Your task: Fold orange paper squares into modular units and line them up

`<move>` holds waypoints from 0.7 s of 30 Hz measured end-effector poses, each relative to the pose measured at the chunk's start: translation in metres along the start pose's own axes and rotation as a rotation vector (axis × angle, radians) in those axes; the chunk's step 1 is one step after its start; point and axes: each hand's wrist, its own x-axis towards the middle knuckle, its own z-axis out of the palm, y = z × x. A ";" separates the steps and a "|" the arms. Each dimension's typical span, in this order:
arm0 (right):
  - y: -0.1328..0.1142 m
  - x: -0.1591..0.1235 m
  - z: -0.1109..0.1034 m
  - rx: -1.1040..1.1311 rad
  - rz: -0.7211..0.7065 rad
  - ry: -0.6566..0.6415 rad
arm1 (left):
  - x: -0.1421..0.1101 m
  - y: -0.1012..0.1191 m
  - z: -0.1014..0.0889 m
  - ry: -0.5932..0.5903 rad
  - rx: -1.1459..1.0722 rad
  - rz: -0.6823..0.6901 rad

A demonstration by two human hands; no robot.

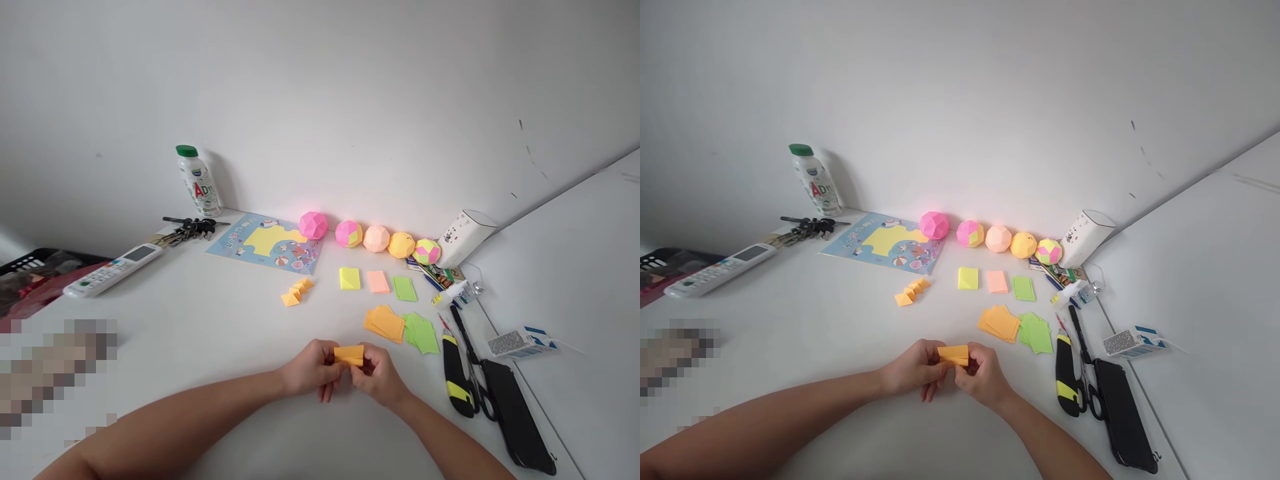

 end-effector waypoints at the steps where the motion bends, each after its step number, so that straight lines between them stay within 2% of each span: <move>1: 0.000 0.000 0.001 0.002 -0.006 0.007 | -0.001 0.000 0.001 0.002 0.004 0.006; 7: 0.005 0.001 -0.003 0.048 0.033 -0.004 | 0.001 0.000 0.000 -0.006 -0.048 -0.010; 11: 0.014 0.006 -0.012 0.173 0.039 -0.036 | 0.004 -0.001 -0.004 -0.006 -0.116 -0.019; 16: 0.020 0.008 -0.017 0.317 0.010 -0.003 | 0.005 0.000 -0.007 0.016 -0.170 -0.020; 21: 0.011 0.004 -0.010 0.101 -0.012 -0.100 | 0.004 -0.002 -0.006 -0.017 -0.139 0.003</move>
